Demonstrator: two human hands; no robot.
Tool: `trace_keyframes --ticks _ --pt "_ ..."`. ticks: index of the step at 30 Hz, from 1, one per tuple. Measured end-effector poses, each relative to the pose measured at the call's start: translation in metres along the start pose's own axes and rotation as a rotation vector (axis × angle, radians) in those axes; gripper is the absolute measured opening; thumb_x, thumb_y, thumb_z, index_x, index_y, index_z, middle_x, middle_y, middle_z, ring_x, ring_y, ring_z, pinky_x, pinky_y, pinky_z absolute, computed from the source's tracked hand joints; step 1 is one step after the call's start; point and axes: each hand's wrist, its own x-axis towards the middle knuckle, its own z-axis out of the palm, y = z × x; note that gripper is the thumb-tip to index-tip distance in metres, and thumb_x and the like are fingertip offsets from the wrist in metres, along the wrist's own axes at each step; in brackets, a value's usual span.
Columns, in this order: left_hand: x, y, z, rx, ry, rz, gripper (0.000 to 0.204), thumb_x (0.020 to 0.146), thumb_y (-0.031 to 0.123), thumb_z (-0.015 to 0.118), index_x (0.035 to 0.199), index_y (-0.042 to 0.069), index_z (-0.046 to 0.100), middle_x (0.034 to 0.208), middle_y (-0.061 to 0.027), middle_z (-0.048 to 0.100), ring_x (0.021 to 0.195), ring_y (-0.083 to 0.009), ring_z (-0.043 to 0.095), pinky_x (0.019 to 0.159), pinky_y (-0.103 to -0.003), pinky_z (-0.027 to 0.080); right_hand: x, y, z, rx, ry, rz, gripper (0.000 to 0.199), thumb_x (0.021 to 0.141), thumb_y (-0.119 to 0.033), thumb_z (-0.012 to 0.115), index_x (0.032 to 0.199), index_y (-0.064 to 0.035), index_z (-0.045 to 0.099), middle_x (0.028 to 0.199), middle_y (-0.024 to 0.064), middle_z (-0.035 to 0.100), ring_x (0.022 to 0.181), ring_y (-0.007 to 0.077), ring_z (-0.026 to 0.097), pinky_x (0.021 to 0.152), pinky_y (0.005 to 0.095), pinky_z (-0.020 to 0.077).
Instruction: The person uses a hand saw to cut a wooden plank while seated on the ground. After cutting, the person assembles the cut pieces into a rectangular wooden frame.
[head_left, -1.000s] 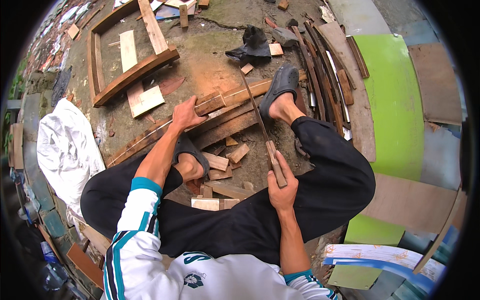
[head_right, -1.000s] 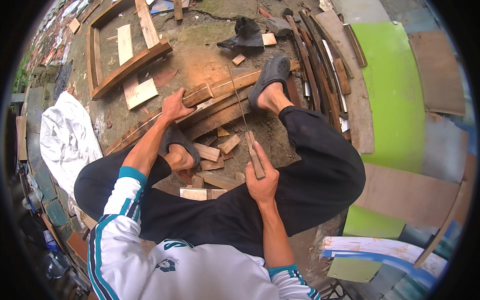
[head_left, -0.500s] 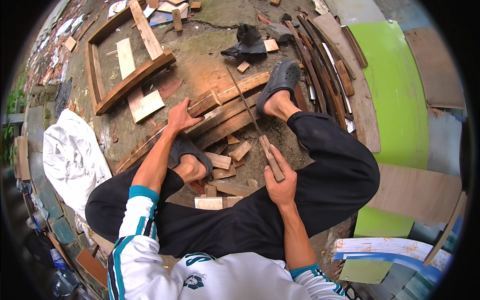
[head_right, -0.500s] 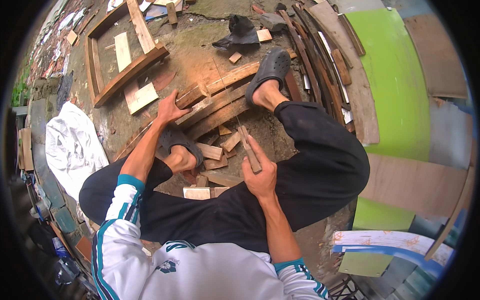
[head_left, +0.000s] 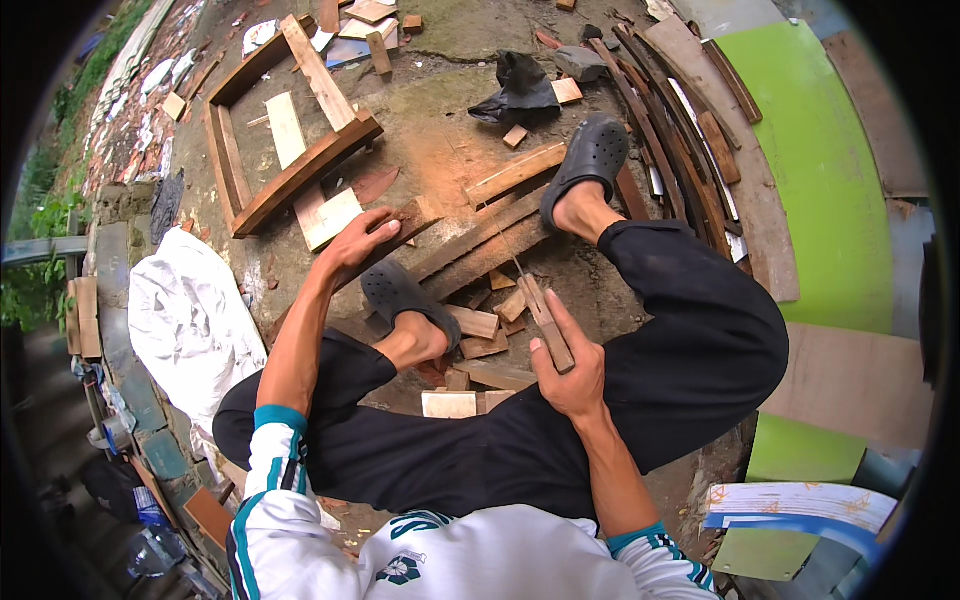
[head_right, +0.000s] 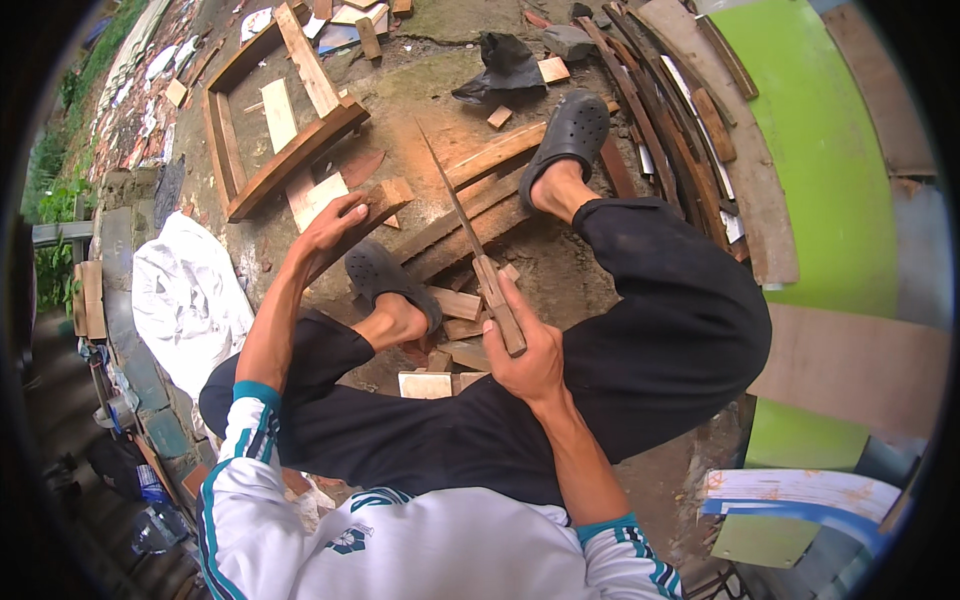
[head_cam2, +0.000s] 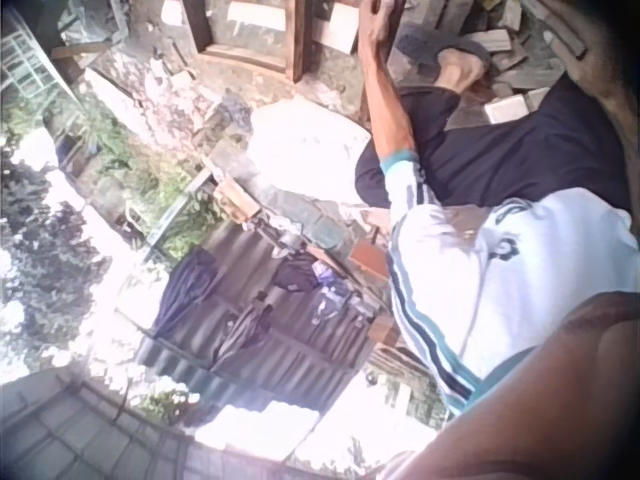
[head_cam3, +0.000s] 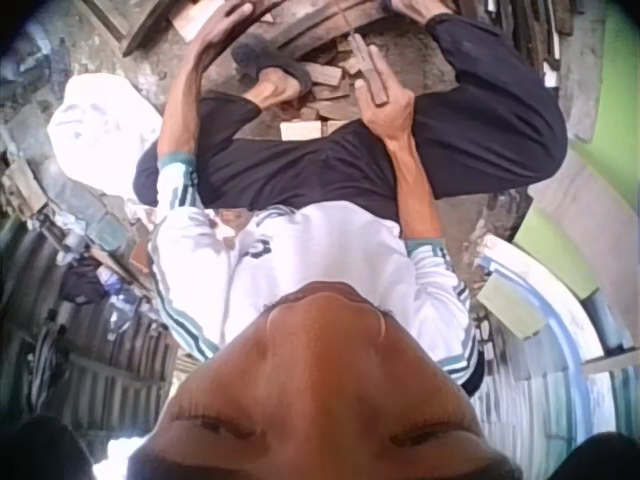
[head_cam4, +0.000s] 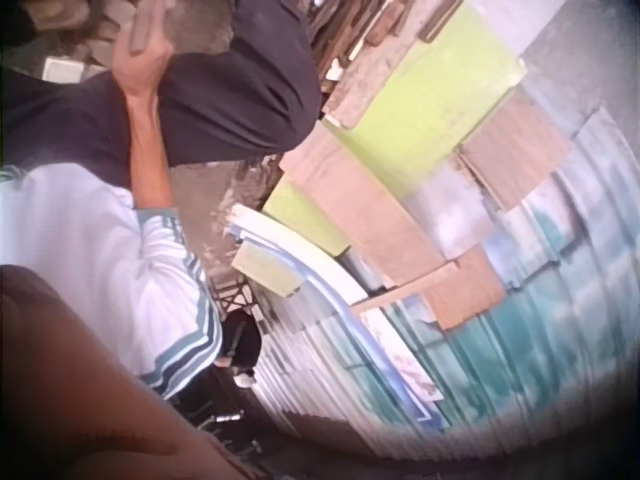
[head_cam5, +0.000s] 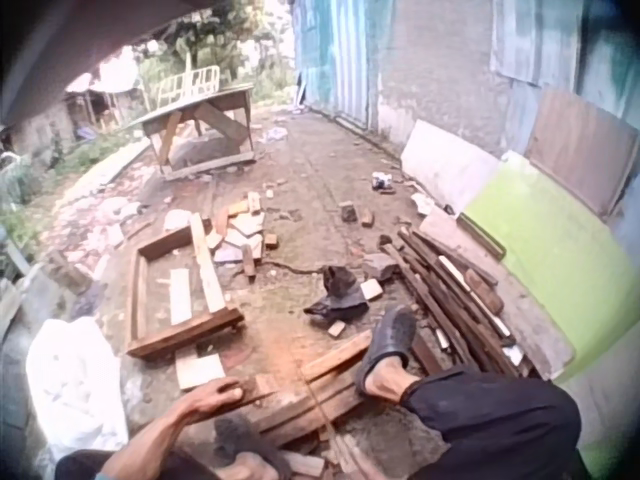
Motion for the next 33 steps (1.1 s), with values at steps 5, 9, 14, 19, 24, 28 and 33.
trace_keyframes --ticks 5,9,14,19,24,28,33 --pt "0.004 -0.005 -0.003 -0.002 -0.004 0.098 0.062 0.100 0.052 0.045 0.119 -0.006 0.060 0.105 -0.0161 0.067 0.102 -0.0240 0.058 0.094 -0.037 0.043 -0.012 -0.005 0.003 -0.010 -0.075 -0.108 0.055 0.085 -0.004 0.065 0.138 0.0045 0.055 0.093 0.0195 0.074 0.071 0.0171 0.070 0.066 0.0282 0.0539" --pt "0.009 0.027 -0.008 -0.040 -0.032 0.120 0.056 0.102 0.049 0.042 0.100 -0.005 0.056 0.086 -0.0088 0.058 0.085 -0.0187 0.049 0.080 -0.035 0.041 -0.016 0.000 0.011 -0.073 -0.035 -0.305 0.053 0.082 -0.001 0.066 0.134 0.0089 0.057 0.078 0.0175 0.071 0.058 0.0224 0.068 0.057 0.0304 0.0530" --pt "0.010 0.024 -0.016 -0.042 0.020 0.163 0.055 0.103 0.050 0.040 0.086 -0.002 0.047 0.075 -0.0044 0.044 0.076 -0.0162 0.041 0.071 -0.035 0.037 -0.021 -0.006 0.014 -0.105 -0.080 -0.333 0.052 0.082 0.000 0.066 0.132 0.0104 0.058 0.072 0.0162 0.069 0.056 0.0248 0.067 0.056 0.0328 0.0533" --pt "0.008 0.018 -0.023 -0.037 0.071 0.158 0.051 0.103 0.045 0.043 0.087 -0.003 0.049 0.074 -0.0074 0.047 0.075 -0.0170 0.043 0.071 -0.037 0.038 -0.027 -0.011 0.026 -0.032 -0.065 -0.308 0.053 0.083 -0.004 0.067 0.134 0.0074 0.058 0.073 0.0166 0.069 0.056 0.0267 0.068 0.055 0.0342 0.0524" --pt "0.026 0.010 -0.019 -0.127 0.118 0.175 0.056 0.104 0.049 0.040 0.087 -0.003 0.049 0.074 -0.0075 0.047 0.076 -0.0168 0.043 0.071 -0.037 0.039 0.015 -0.015 0.054 -0.036 -0.072 -0.277 0.054 0.086 -0.004 0.064 0.136 0.0105 0.053 0.091 0.0268 0.072 0.070 0.0321 0.073 0.061 0.0358 0.0557" --pt "0.030 -0.019 -0.039 -0.224 0.178 0.181 0.060 0.104 0.053 0.038 0.086 -0.003 0.049 0.074 -0.0068 0.047 0.076 -0.0167 0.044 0.071 -0.036 0.039 0.022 -0.032 0.057 -0.032 -0.112 -0.280 0.056 0.086 -0.004 0.064 0.139 0.0072 0.053 0.100 0.0291 0.071 0.078 0.0330 0.075 0.065 0.0365 0.0569" --pt "0.025 -0.015 -0.033 -0.237 0.158 0.153 0.059 0.104 0.052 0.039 0.087 -0.003 0.051 0.075 -0.0067 0.049 0.076 -0.0172 0.045 0.071 -0.036 0.040 0.008 -0.045 0.031 0.020 -0.104 -0.268 0.057 0.086 -0.007 0.065 0.141 0.0036 0.052 0.110 0.0311 0.068 0.086 0.0354 0.075 0.069 0.0375 0.0574"
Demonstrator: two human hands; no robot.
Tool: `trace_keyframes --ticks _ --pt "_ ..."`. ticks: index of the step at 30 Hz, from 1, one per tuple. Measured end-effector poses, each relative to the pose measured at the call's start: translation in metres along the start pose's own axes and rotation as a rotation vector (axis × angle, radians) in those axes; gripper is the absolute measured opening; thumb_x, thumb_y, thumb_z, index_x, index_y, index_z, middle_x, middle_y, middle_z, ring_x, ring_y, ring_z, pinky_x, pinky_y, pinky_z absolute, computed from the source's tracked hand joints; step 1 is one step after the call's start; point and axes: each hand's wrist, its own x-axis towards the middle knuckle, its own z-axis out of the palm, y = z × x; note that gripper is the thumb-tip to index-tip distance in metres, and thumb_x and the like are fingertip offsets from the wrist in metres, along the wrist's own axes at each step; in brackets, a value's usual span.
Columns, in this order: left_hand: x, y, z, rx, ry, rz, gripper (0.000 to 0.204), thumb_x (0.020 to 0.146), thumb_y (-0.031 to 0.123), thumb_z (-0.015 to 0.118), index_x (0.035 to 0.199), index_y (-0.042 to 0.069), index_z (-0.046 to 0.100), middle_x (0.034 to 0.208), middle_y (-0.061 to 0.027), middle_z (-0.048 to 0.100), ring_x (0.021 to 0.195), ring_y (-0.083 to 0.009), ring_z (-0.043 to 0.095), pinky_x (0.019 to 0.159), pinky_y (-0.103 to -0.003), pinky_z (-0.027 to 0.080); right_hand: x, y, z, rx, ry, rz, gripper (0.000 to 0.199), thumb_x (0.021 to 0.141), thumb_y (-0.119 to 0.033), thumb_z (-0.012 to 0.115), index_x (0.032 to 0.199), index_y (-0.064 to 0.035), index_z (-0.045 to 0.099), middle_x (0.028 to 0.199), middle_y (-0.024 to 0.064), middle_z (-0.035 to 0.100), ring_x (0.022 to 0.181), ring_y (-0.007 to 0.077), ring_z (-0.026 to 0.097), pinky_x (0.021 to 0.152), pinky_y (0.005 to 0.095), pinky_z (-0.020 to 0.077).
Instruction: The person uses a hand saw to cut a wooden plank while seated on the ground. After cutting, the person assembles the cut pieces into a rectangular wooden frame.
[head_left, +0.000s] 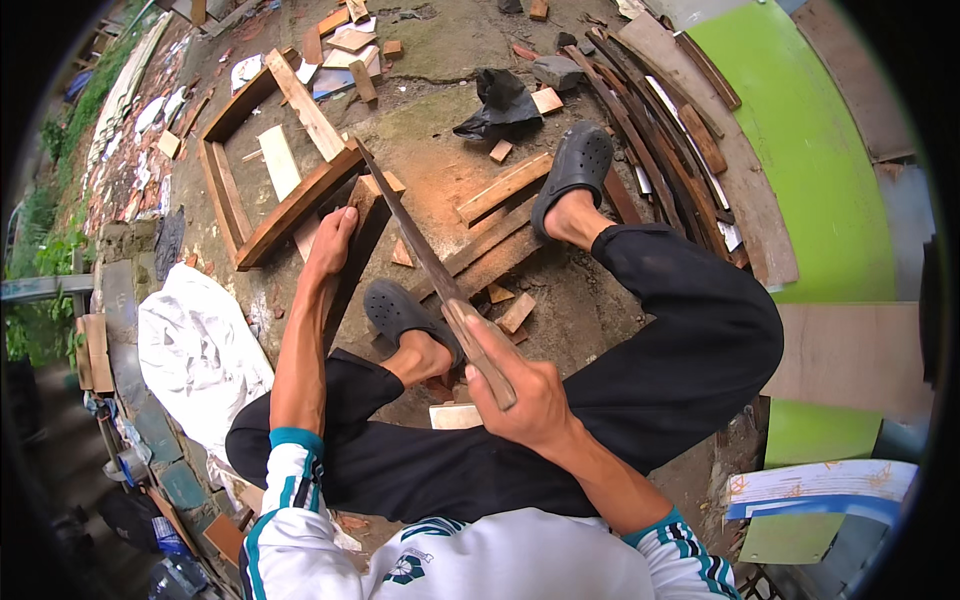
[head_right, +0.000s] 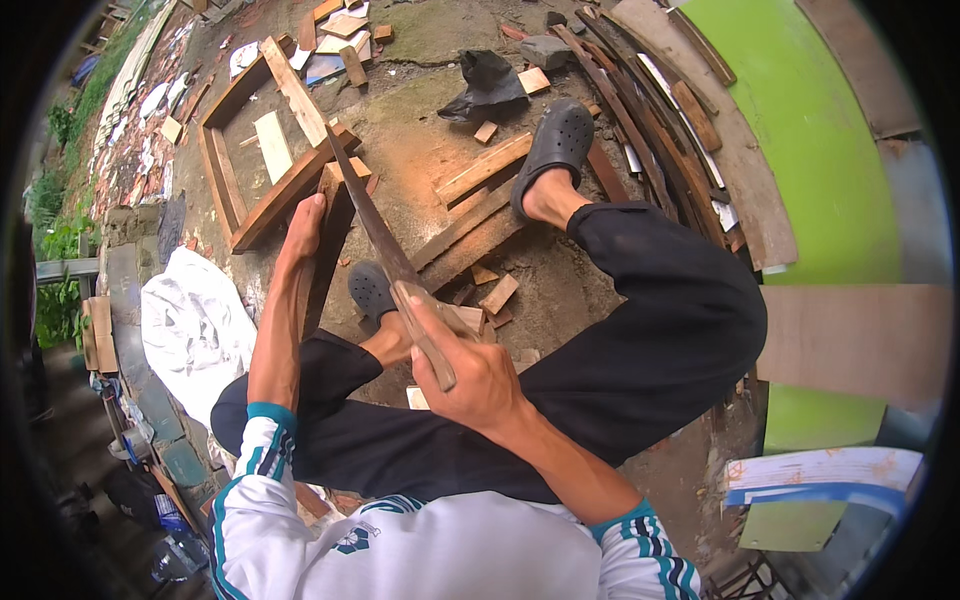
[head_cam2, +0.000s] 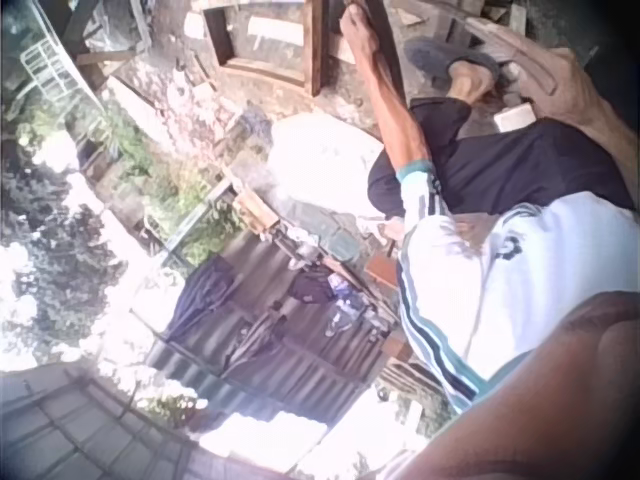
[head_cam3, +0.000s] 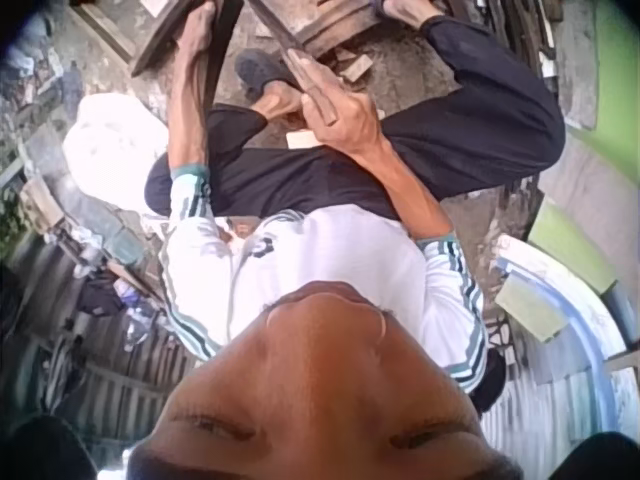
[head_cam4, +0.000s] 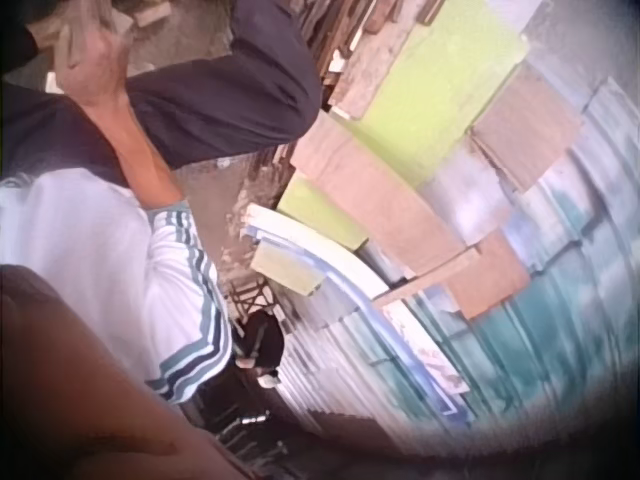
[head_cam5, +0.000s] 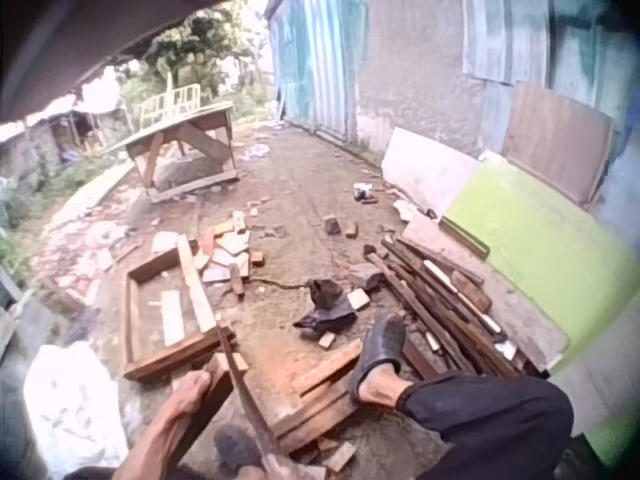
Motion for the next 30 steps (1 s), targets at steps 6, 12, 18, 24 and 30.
trace_keyframes --ticks 6,12,18,24,30 --pt "-0.027 0.052 0.018 0.119 0.020 0.062 0.060 0.103 0.053 0.041 0.089 -0.004 0.053 0.076 -0.0079 0.052 0.077 -0.0173 0.047 0.072 -0.036 0.041 0.079 0.046 0.008 -0.096 0.048 0.218 0.049 0.090 -0.022 0.063 0.134 -0.0014 0.060 0.080 0.0305 0.067 0.069 0.0415 0.070 0.066 0.0455 0.0546" --pt "-0.039 0.050 -0.013 -0.024 0.025 0.054 0.067 0.102 0.058 0.038 0.098 -0.005 0.059 0.081 -0.0056 0.059 0.080 -0.0150 0.051 0.075 -0.034 0.043 0.056 0.043 -0.041 -0.140 0.125 0.312 0.047 0.091 -0.021 0.065 0.133 -0.0004 0.061 0.113 0.0262 0.070 0.108 0.0334 0.070 0.093 0.0353 0.0513" --pt "-0.062 0.099 -0.019 0.044 0.113 0.097 0.064 0.103 0.054 0.039 0.104 -0.005 0.064 0.086 -0.0076 0.066 0.078 -0.0160 0.058 0.074 -0.033 0.048 0.054 0.032 -0.095 -0.244 0.154 0.264 0.048 0.091 -0.025 0.065 0.132 -0.0002 0.062 0.119 0.0252 0.069 0.114 0.0346 0.067 0.099 0.0364 0.0488" --pt "-0.076 0.156 0.004 0.020 0.272 0.289 0.056 0.100 0.047 0.048 0.111 -0.006 0.064 0.090 -0.0165 0.071 0.080 -0.0209 0.064 0.079 -0.035 0.050 0.084 0.030 -0.148 -0.438 0.100 0.205 0.049 0.090 -0.030 0.067 0.128 0.0010 0.064 0.117 0.0260 0.069 0.112 0.0380 0.067 0.096 0.0394 0.0506" --pt "-0.068 0.164 0.032 0.276 0.204 0.394 0.067 0.088 0.057 0.061 0.116 -0.004 0.065 0.096 -0.0252 0.069 0.089 -0.0404 0.068 0.080 -0.042 0.051 0.100 0.067 -0.167 -0.513 0.060 0.373 0.049 0.090 -0.032 0.065 0.129 -0.0019 0.064 0.118 0.0263 0.068 0.110 0.0407 0.066 0.095 0.0429 0.0507"
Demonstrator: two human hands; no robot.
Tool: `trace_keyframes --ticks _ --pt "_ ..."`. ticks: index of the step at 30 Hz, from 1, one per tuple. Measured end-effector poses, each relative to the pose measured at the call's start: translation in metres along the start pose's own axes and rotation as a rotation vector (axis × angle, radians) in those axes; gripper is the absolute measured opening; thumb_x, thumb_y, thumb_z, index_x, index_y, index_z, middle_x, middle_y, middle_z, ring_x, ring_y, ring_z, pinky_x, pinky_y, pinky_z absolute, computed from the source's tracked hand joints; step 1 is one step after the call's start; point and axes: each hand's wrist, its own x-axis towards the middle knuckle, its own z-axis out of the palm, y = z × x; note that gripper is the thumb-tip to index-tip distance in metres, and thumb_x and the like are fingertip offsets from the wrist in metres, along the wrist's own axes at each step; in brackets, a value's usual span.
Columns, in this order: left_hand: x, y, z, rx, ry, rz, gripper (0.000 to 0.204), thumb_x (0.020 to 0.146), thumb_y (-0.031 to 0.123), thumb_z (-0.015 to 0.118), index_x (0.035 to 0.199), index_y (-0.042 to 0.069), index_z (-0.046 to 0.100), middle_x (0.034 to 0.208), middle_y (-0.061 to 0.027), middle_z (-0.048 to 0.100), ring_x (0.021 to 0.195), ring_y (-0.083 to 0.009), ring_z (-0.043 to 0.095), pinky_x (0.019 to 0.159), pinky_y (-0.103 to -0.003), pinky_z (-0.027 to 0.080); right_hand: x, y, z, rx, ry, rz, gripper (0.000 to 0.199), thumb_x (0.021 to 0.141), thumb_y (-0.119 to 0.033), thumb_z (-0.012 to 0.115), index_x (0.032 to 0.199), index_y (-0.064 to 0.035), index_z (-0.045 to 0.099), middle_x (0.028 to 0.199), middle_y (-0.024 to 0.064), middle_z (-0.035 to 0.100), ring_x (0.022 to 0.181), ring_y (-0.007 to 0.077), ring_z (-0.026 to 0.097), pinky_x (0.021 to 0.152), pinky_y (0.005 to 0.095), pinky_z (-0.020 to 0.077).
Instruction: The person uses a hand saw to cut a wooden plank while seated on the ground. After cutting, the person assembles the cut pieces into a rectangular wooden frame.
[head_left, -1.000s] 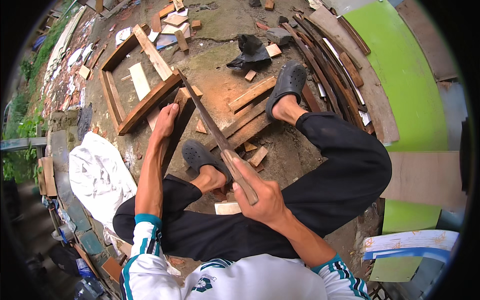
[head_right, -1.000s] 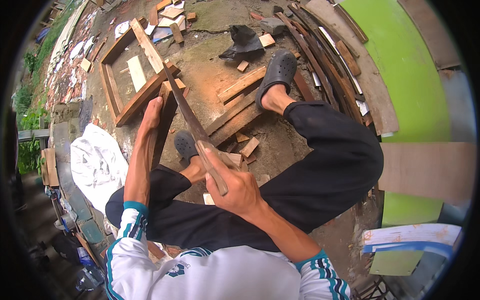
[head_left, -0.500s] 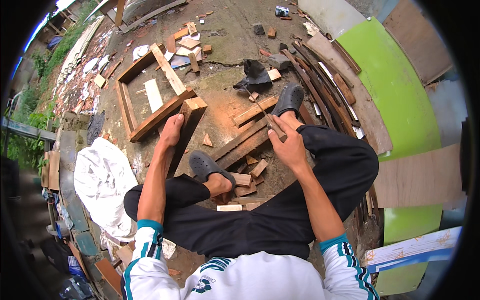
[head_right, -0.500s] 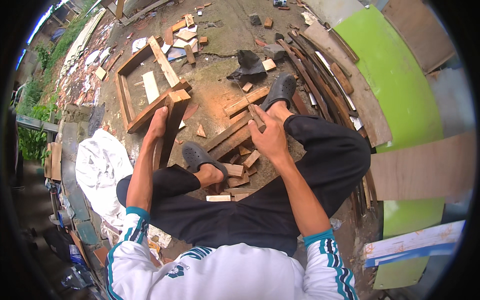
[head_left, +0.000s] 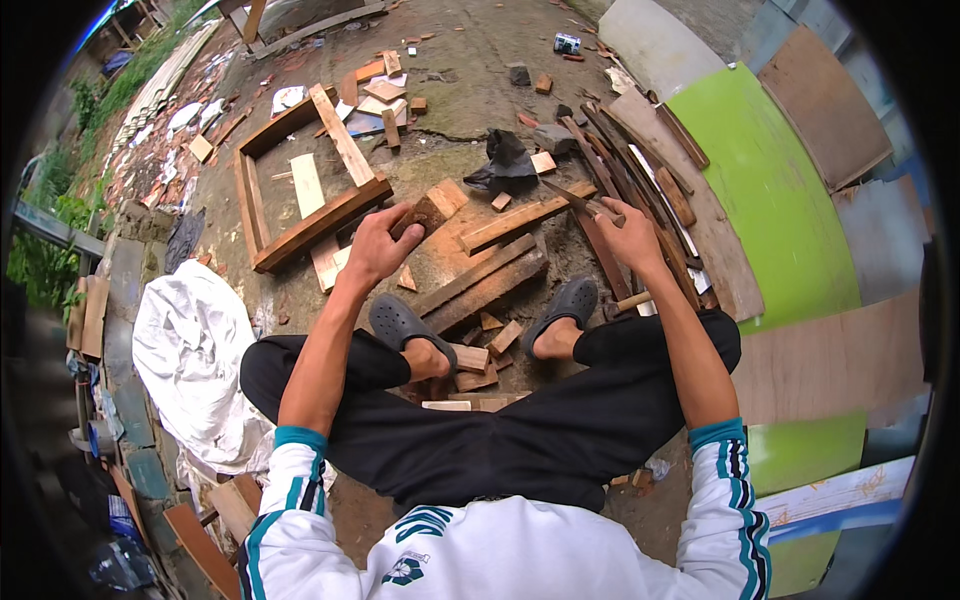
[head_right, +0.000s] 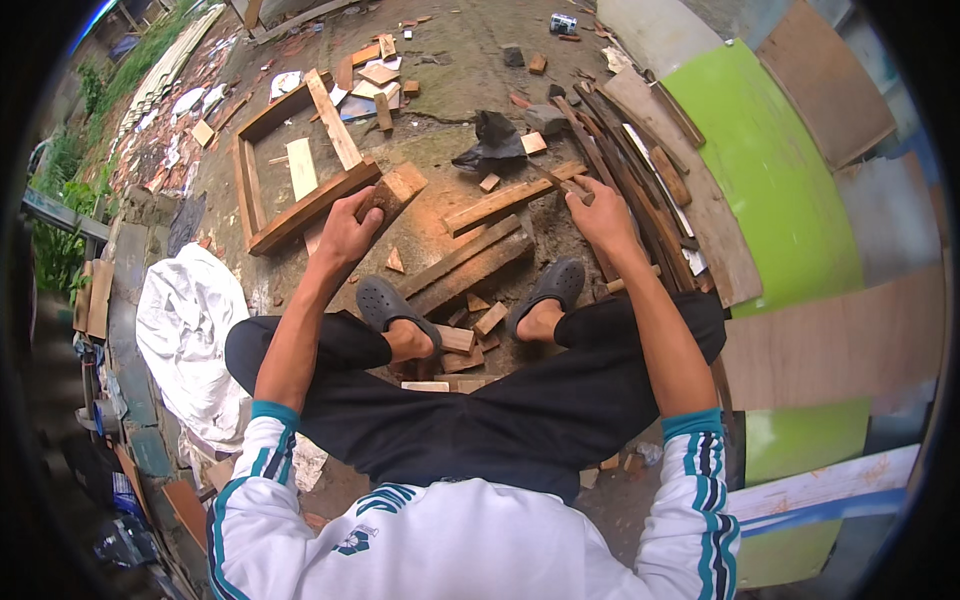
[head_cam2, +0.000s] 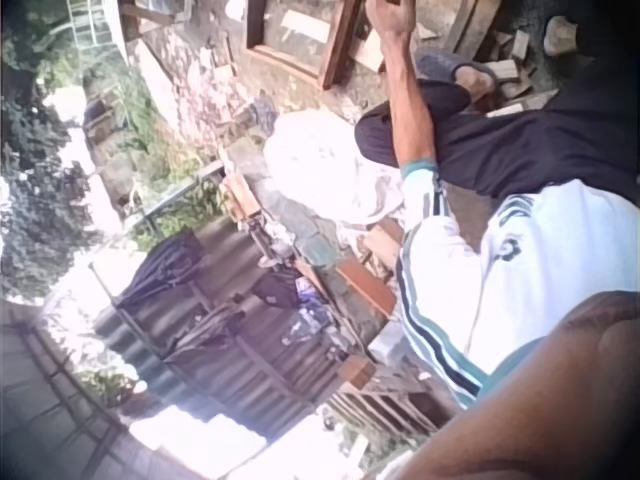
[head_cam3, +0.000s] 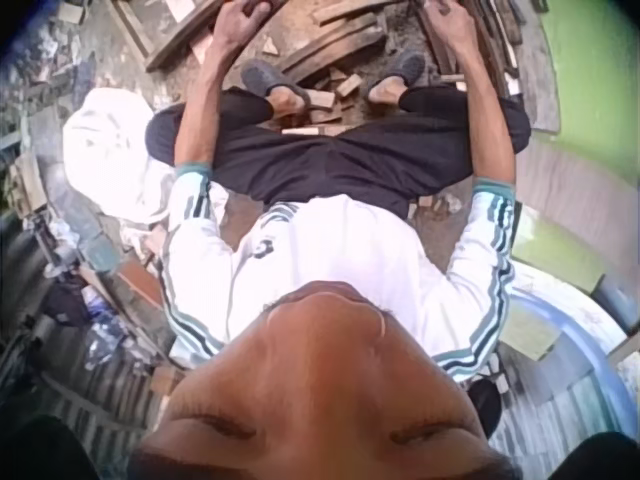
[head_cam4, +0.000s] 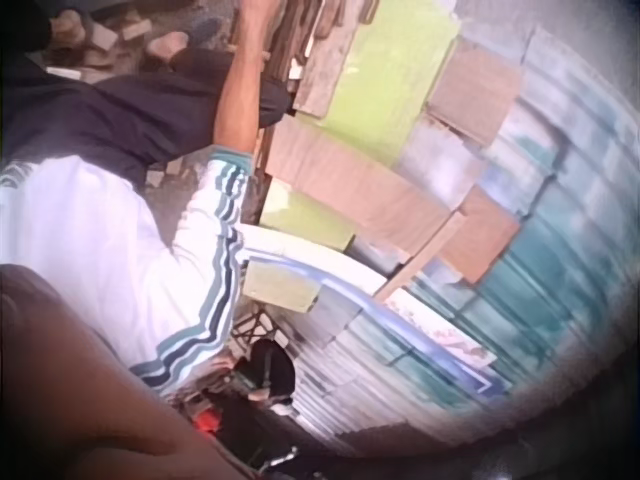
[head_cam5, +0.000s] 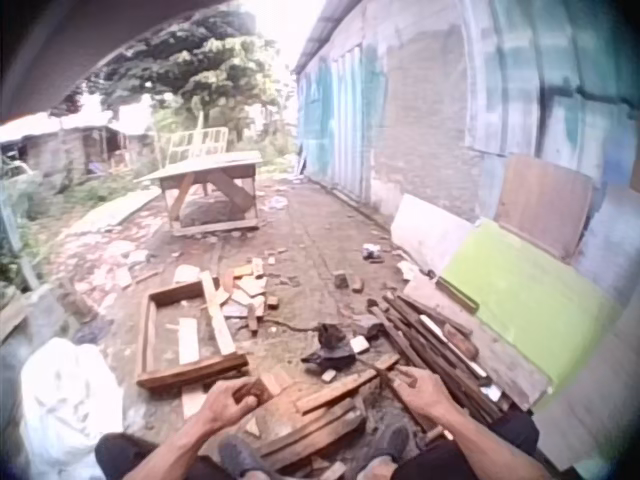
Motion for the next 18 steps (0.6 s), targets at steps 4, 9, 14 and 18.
trace_keyframes --ticks 4,9,14,18 --pt "-0.012 0.015 0.056 0.193 -0.207 0.058 0.078 0.076 0.068 0.069 0.120 0.004 0.069 0.098 -0.0188 0.072 0.090 -0.0381 0.070 0.078 -0.044 0.054 -0.006 0.065 0.049 -0.046 0.094 0.093 0.050 0.093 -0.034 0.060 0.135 -0.0067 0.061 0.117 0.0244 0.069 0.108 0.0419 0.066 0.094 0.0474 0.0510" --pt "-0.045 -0.004 0.119 0.313 -0.317 0.142 0.084 0.067 0.074 0.074 0.117 0.007 0.072 0.085 -0.0165 0.067 0.077 -0.0360 0.068 0.068 -0.043 0.054 -0.024 0.133 0.109 -0.125 0.068 0.102 0.052 0.093 -0.033 0.059 0.142 -0.0143 0.055 0.107 0.0267 0.070 0.098 0.0464 0.067 0.088 0.0533 0.0518" --pt "-0.077 -0.042 0.147 0.354 -0.241 0.306 0.090 0.060 0.067 0.082 0.126 0.009 0.064 0.090 -0.0126 0.060 0.080 -0.0313 0.064 0.070 -0.040 0.051 -0.042 0.144 0.129 -0.351 -0.042 -0.089 0.055 0.092 -0.029 0.061 0.144 -0.0125 0.052 0.093 0.0242 0.071 0.086 0.0446 0.069 0.078 0.0532 0.0546" --pt "-0.082 -0.059 0.154 0.378 -0.257 0.278 0.093 0.062 0.060 0.084 0.136 0.010 0.056 0.098 -0.0129 0.060 0.088 -0.0316 0.064 0.076 -0.040 0.051 -0.060 0.169 0.138 -0.490 -0.144 -0.197 0.057 0.090 -0.026 0.063 0.144 -0.0109 0.051 0.088 0.0210 0.072 0.081 0.0393 0.071 0.070 0.0486 0.0564"
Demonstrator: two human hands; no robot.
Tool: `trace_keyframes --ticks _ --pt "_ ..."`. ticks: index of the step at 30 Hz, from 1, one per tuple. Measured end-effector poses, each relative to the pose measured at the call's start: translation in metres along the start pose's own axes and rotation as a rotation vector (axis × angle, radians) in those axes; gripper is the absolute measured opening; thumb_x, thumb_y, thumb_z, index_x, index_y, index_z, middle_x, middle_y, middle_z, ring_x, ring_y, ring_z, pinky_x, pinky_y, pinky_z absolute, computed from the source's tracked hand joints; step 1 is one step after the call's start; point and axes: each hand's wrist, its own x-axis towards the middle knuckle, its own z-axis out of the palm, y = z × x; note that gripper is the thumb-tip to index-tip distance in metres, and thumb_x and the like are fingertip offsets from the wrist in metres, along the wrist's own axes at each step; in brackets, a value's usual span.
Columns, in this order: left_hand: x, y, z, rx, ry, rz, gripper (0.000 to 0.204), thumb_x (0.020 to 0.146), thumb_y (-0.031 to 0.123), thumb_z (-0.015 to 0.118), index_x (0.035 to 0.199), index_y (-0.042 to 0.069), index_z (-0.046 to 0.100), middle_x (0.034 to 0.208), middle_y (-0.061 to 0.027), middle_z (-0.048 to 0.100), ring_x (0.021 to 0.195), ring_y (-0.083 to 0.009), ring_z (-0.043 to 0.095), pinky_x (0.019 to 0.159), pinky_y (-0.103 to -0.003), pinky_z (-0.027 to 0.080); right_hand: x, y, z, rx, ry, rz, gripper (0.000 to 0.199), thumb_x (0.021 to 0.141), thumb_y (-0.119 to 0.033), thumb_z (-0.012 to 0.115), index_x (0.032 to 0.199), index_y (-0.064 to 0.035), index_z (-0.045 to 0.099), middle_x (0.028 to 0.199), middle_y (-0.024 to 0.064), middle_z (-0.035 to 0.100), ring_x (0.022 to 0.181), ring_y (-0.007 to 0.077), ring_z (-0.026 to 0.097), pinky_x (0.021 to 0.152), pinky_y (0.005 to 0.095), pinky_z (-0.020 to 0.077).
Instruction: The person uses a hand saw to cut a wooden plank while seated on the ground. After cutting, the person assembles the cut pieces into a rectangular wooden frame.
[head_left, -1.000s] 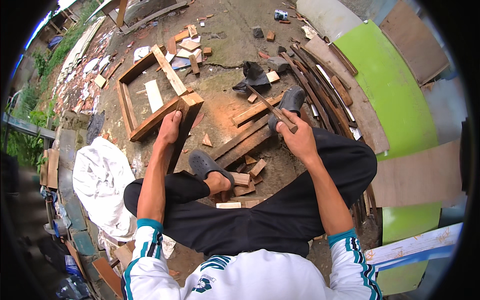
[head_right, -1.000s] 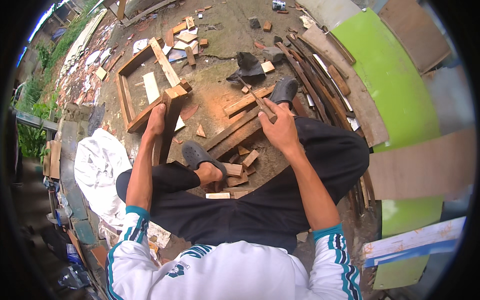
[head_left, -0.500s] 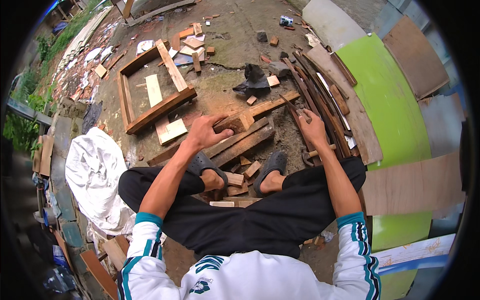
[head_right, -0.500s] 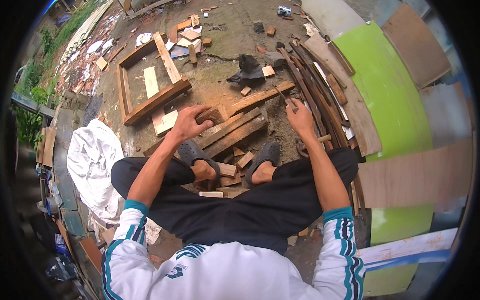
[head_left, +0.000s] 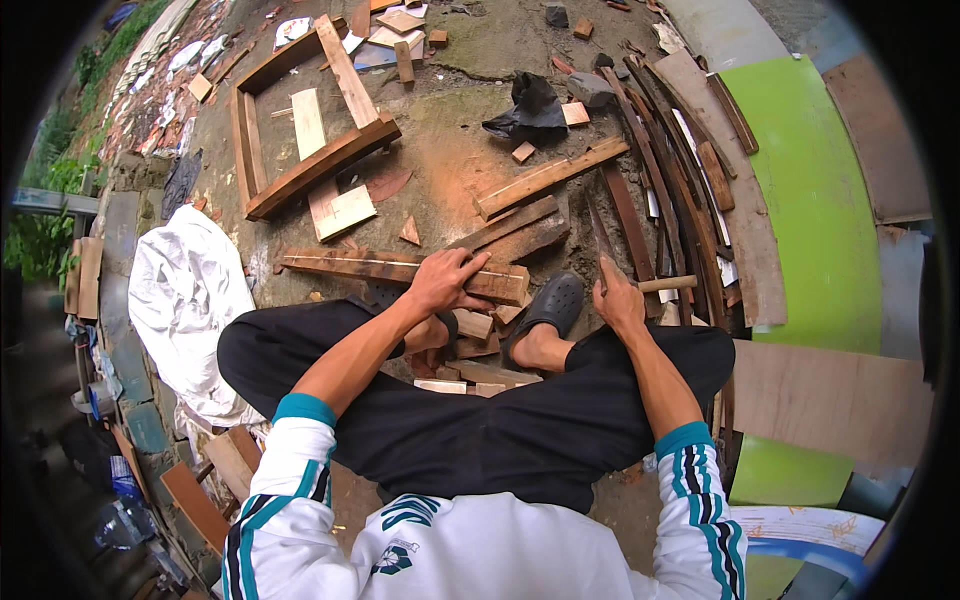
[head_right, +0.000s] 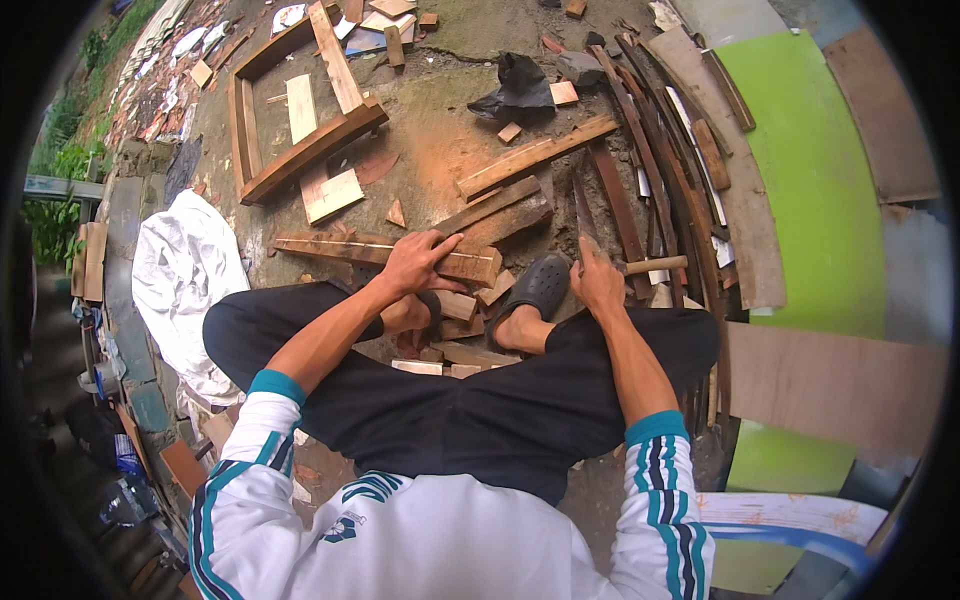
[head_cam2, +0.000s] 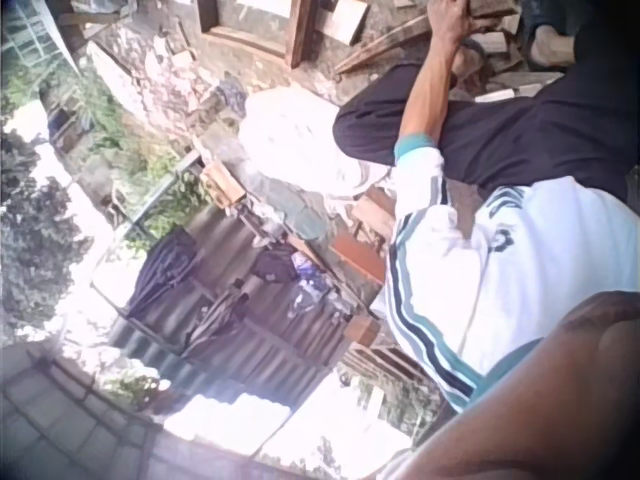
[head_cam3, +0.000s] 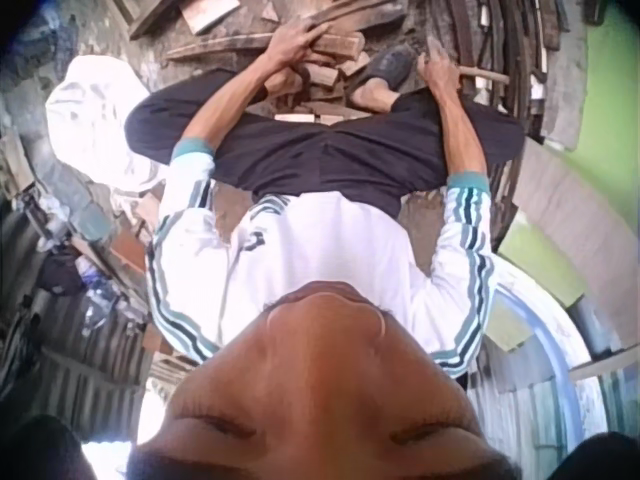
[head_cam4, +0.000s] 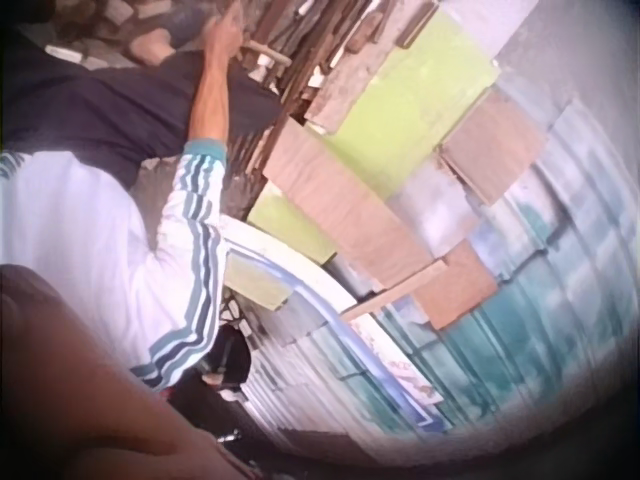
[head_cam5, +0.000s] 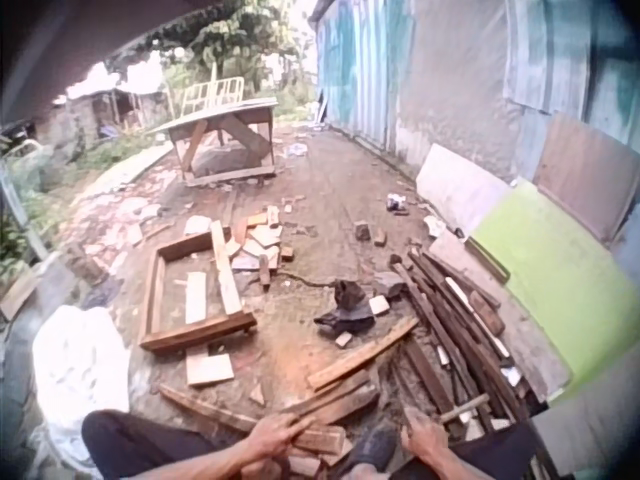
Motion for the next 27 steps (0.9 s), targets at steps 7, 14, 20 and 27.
trace_keyframes --ticks 7,14,20,27 --pt "0.015 -0.001 -0.001 -0.004 0.051 -0.073 0.090 0.064 0.054 0.084 0.137 0.010 0.056 0.106 -0.0123 0.061 0.095 -0.0317 0.063 0.082 -0.040 0.050 -0.005 0.027 0.023 -0.122 -0.075 -0.066 0.065 0.086 -0.026 0.068 0.145 -0.0092 0.047 0.093 0.0195 0.067 0.088 0.0380 0.067 0.078 0.0496 0.0536" --pt "0.014 0.000 -0.003 0.009 0.021 -0.138 0.093 0.059 0.041 0.087 0.141 0.014 0.054 0.108 -0.0104 0.060 0.098 -0.0300 0.061 0.085 -0.039 0.049 0.018 0.005 0.022 -0.034 -0.332 0.160 0.059 0.090 -0.031 0.068 0.141 -0.0048 0.053 0.119 0.0219 0.063 0.118 0.0381 0.058 0.099 0.0499 0.0451" --pt "0.009 -0.001 -0.003 -0.006 0.052 -0.153 0.092 0.060 0.042 0.086 0.142 0.014 0.054 0.109 -0.0099 0.060 0.098 -0.0299 0.061 0.084 -0.040 0.049 0.070 -0.076 -0.051 0.789 -0.569 0.212 0.078 0.091 -0.051 0.067 0.149 -0.0033 0.044 0.128 0.0238 0.063 0.123 0.0371 0.059 0.102 0.0442 0.0467" --pt "0.022 0.002 -0.018 0.026 0.117 -0.223 0.085 0.063 0.040 0.086 0.140 0.016 0.056 0.113 -0.0106 0.061 0.100 -0.0317 0.062 0.086 -0.042 0.050 0.044 -0.154 -0.046 0.655 -0.274 -0.065 0.103 0.083 -0.044 0.080 0.154 0.0025 0.023 0.121 0.0336 0.062 0.113 0.0397 0.063 0.095 0.0435 0.0502"
